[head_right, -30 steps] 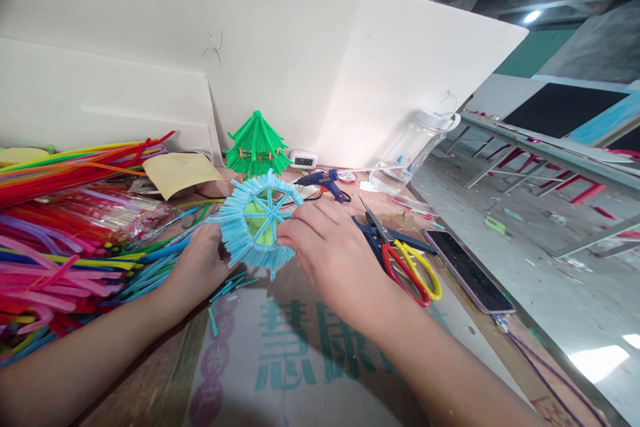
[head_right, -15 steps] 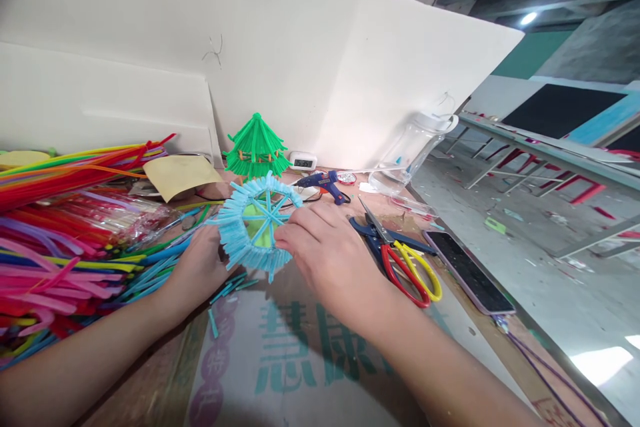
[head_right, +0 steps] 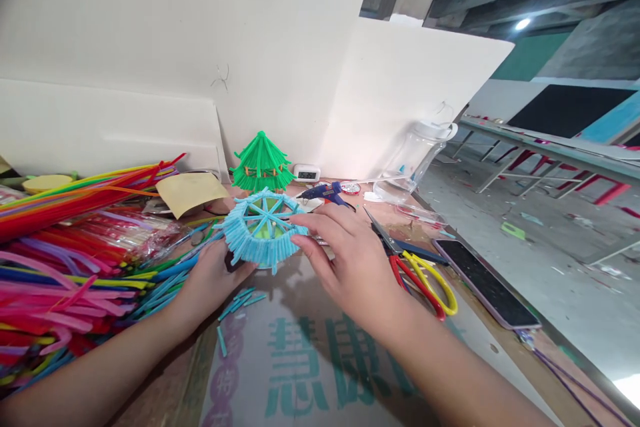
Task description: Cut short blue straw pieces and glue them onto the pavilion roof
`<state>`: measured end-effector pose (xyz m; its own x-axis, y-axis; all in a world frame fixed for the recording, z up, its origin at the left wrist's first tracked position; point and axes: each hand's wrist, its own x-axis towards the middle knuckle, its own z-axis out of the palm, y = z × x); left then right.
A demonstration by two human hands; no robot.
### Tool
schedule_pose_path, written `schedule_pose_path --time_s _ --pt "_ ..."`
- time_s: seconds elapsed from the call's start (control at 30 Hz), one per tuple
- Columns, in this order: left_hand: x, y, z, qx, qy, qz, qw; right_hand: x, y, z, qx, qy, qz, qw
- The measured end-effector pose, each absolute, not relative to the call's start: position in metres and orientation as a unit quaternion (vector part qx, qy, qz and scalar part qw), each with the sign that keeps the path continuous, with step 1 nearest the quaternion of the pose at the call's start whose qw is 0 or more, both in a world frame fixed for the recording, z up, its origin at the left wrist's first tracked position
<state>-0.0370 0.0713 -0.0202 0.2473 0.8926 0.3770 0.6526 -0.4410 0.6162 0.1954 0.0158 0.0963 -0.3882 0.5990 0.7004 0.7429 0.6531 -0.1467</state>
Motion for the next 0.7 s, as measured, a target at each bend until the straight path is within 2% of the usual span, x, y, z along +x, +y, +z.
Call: schedule_pose_path --time_s 0.13,0.33,0.7 --pt "-0.037 0.069 -0.020 0.770 0.506 0.348 0.177 0.196 0.020 0.096 -0.421 -0.822 -0.070 0.376" --pt "-0.037 0.065 -0.025 0.785 0.515 0.321 0.122 0.201 0.022 0.103 -0.428 -0.818 -0.058 0.380" --pt "-0.032 0.067 -0.028 0.782 0.501 0.352 0.113 0.195 0.030 0.115 -0.456 -0.805 -0.004 0.379"
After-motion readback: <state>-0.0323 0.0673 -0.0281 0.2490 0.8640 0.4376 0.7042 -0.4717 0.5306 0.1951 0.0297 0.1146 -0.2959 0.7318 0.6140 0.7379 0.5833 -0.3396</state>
